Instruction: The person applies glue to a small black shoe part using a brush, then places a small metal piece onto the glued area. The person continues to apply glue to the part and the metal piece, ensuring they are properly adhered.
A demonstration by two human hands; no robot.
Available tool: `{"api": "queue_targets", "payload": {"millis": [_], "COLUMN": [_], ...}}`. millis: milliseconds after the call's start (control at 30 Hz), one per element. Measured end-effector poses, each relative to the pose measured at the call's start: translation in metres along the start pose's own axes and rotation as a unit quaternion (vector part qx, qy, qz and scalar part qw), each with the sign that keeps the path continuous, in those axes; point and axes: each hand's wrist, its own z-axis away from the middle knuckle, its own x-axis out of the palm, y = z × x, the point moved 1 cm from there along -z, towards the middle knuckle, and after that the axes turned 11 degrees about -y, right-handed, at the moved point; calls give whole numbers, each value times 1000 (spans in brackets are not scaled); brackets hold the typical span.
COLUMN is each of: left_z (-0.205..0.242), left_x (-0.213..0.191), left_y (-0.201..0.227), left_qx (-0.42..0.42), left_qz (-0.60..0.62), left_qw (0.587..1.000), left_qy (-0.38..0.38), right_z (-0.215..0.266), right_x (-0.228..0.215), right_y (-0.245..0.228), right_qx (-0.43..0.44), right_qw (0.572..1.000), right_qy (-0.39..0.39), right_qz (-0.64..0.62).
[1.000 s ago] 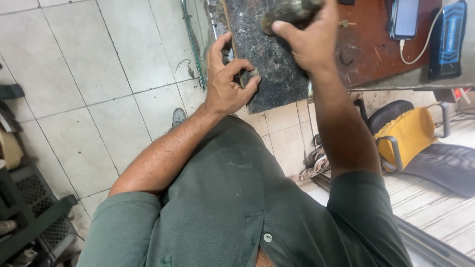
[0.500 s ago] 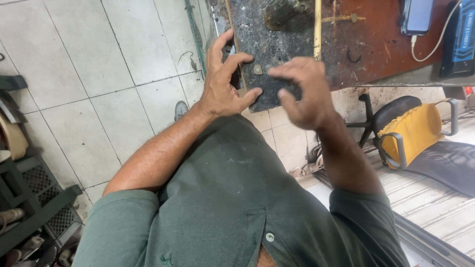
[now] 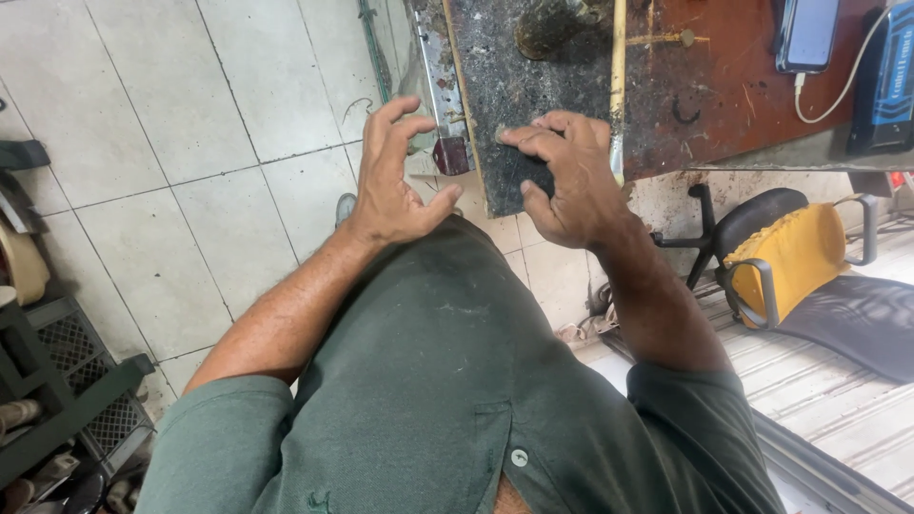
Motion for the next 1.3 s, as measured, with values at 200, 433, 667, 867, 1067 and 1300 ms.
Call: {"api": "queue_targets", "payload": {"millis": [200,433,667,867,1067,1300], "left_z": [21,35,40,41,42,45], "left_x": [-11,-14,-13,-12,-12,-13], "left_y": [-9,-18,-16,-18,-18,-18], "left_qx": [-41,-69,-70,-76,-77,-74], "left_qz": [21,18,17,10,7,-1], "left_qw": [999,997,997,997,997,997], "left_qy": [1,8,12,13,16,12], "right_z": [-1,-5,3,4,3,4], "right_x": [8,7,12,11,12,11], "right_y": [13,16,23,21,15,15], "right_qx": [-49,-44,-47,-63,-63,-55], "right_qw": [998,998,998,997,996,997], "right_qy": [28,22,32,42,40,36], "right_qz": [7,24,36,31,39,35]}}
